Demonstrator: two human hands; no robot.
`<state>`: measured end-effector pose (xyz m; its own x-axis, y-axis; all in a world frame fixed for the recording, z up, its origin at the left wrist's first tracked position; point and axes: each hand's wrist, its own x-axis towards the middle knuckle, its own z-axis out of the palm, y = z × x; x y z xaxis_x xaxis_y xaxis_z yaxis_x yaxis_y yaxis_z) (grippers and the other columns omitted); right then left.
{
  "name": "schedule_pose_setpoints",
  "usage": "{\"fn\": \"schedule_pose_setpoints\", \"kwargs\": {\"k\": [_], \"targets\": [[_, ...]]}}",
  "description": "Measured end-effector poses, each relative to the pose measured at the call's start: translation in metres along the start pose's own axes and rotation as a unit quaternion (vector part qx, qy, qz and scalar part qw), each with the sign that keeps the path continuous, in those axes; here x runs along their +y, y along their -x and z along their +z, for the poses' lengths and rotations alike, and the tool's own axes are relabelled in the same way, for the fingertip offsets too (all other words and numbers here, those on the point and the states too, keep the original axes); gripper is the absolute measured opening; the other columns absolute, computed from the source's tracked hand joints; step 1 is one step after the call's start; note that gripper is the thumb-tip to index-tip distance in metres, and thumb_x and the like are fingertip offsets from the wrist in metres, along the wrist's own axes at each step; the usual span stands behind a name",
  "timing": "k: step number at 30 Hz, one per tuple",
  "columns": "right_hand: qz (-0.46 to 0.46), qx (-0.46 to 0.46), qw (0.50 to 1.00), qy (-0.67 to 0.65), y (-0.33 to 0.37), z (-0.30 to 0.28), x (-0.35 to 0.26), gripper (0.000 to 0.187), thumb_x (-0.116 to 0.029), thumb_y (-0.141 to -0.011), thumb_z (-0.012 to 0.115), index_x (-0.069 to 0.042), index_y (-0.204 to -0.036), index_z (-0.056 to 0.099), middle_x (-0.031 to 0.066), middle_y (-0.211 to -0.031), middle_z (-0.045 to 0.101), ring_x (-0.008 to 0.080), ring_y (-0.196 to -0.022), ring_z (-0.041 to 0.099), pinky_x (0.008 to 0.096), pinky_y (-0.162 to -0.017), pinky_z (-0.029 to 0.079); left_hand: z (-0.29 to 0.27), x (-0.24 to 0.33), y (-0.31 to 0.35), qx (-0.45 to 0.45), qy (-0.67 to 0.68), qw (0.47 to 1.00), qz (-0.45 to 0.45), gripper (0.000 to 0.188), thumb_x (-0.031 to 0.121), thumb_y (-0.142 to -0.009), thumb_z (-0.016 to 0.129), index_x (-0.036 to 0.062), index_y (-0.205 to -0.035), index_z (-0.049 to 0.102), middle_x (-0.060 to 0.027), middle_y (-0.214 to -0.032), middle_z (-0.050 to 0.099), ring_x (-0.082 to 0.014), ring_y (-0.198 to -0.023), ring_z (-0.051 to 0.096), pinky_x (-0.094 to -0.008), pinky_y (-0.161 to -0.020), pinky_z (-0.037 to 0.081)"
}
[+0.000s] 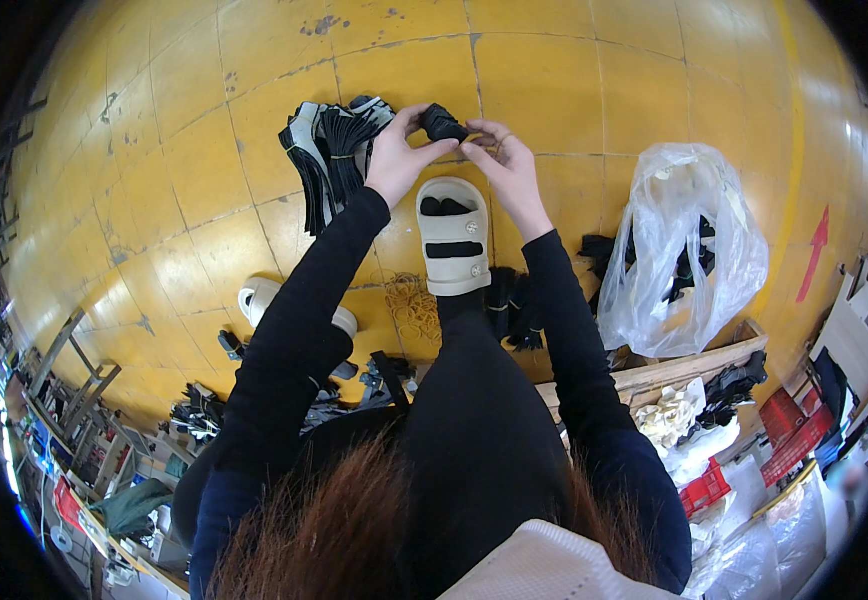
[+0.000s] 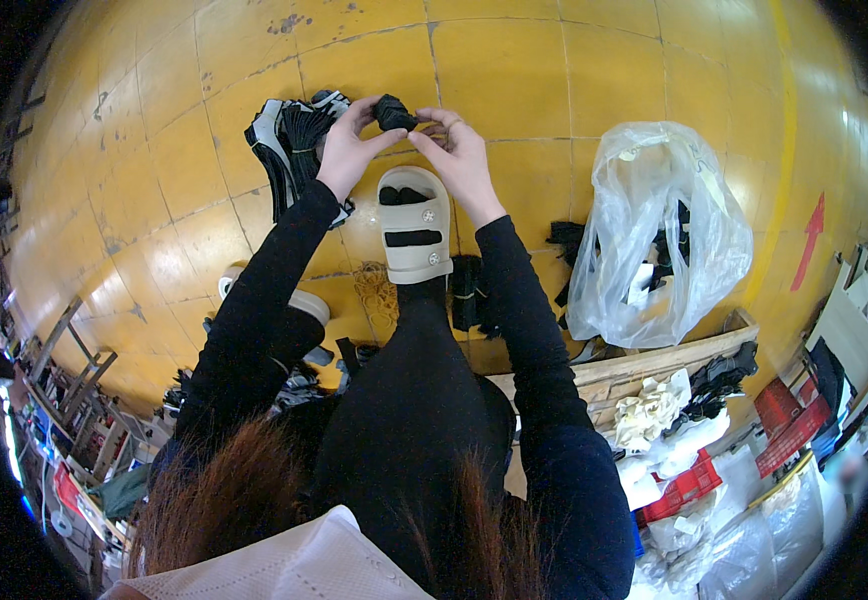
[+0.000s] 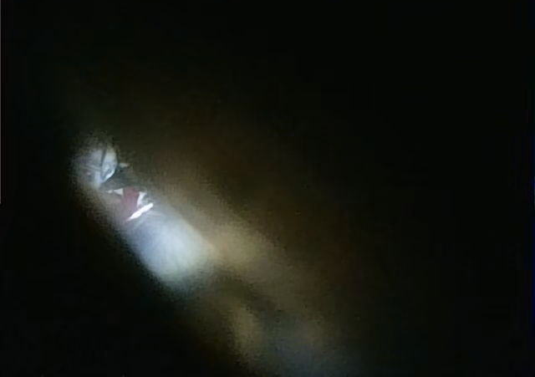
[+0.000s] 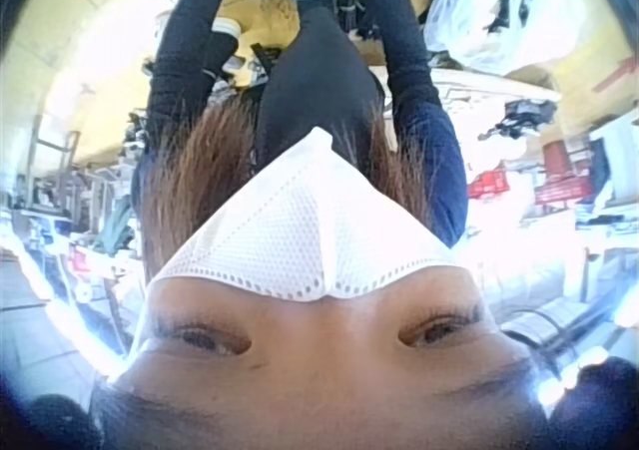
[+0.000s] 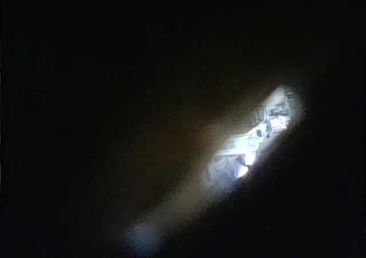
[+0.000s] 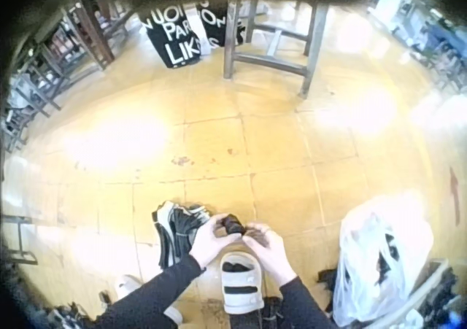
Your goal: The person sits on the floor and gathers black and white fabric parts from a plastic bag and the surrounding area. They align the parts into neat stacks and secure them with rubber bands, placing the finished bundles on the floor.
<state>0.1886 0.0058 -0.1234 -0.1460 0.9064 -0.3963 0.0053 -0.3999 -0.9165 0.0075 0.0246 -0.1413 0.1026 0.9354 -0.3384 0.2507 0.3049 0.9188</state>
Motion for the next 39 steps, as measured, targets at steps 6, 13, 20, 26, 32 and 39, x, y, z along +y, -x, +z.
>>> {"fn": "schedule_pose_setpoints", "kwargs": {"k": [6, 13, 20, 26, 32, 39], "targets": [[-0.032, 0.068, 0.994, 0.085, -0.016, 0.019, 0.042, 0.033, -0.002, -0.084, 0.065, 0.004, -0.116, 0.059, 0.0102, -0.097, 0.065, 0.0135, -0.084, 0.063, 0.0274, -0.077, 0.053, 0.004, -0.017, -0.008, 0.002, -0.202, 0.971, 0.131, 0.062, 0.006, -0.073, 0.072, 0.0023, -0.129, 0.044, -0.0191, -0.124, 0.053, -0.0366, -0.117, 0.051, -0.0361, -0.101, 0.041], [-0.093, 0.125, 0.975, 0.158, -0.022, 0.024, 0.051, 0.024, 0.001, -0.078, 0.067, 0.001, -0.102, 0.065, 0.0141, -0.089, 0.065, 0.0209, -0.076, 0.065, 0.0300, -0.069, 0.053, 0.004, -0.020, -0.010, -0.032, -0.243, 0.958, 0.150, 0.067, 0.010, -0.076, 0.069, 0.0015, -0.135, 0.038, -0.0212, -0.135, 0.042, -0.0370, -0.125, 0.043, -0.0373, -0.105, 0.037], [-0.145, 0.116, 0.963, 0.196, -0.021, 0.019, 0.050, 0.020, 0.002, -0.079, 0.065, 0.002, -0.098, 0.064, 0.0152, -0.091, 0.065, 0.0246, -0.079, 0.066, 0.0307, -0.070, 0.053, 0.002, -0.015, -0.014, -0.058, -0.255, 0.953, 0.152, 0.065, 0.015, -0.082, 0.067, -0.0032, -0.137, 0.037, -0.0235, -0.135, 0.043, -0.0378, -0.124, 0.044, -0.0380, -0.104, 0.037], [-0.111, 0.113, 0.980, 0.123, -0.017, 0.017, 0.045, 0.022, -0.005, -0.079, 0.069, 0.003, -0.099, 0.064, 0.0145, -0.088, 0.065, 0.0226, -0.077, 0.066, 0.0301, -0.070, 0.053, 0.003, -0.016, -0.015, -0.060, -0.249, 0.953, 0.159, 0.063, 0.015, -0.083, 0.066, -0.0015, -0.137, 0.038, -0.0220, -0.136, 0.043, -0.0371, -0.123, 0.045, -0.0376, -0.102, 0.040], [-0.075, 0.134, 0.974, 0.166, -0.016, 0.020, 0.037, 0.022, -0.011, -0.081, 0.070, 0.003, -0.096, 0.066, 0.0134, -0.086, 0.065, 0.0191, -0.071, 0.064, 0.0286, -0.067, 0.052, 0.003, -0.024, -0.012, -0.067, -0.257, 0.950, 0.161, 0.062, 0.011, -0.085, 0.064, 0.0013, -0.140, 0.036, -0.0211, -0.135, 0.043, -0.0355, -0.123, 0.045, -0.0366, -0.102, 0.039], [-0.076, 0.138, 0.979, 0.129, -0.020, 0.017, 0.047, 0.018, -0.008, -0.081, 0.068, 0.003, -0.096, 0.066, 0.0127, -0.091, 0.063, 0.0184, -0.074, 0.063, 0.0284, -0.068, 0.051, 0.005, -0.023, -0.010, -0.050, -0.218, 0.962, 0.159, 0.061, 0.013, -0.084, 0.065, 0.0019, -0.138, 0.039, -0.0207, -0.135, 0.044, -0.0361, -0.124, 0.045, -0.0371, -0.103, 0.039]]}}
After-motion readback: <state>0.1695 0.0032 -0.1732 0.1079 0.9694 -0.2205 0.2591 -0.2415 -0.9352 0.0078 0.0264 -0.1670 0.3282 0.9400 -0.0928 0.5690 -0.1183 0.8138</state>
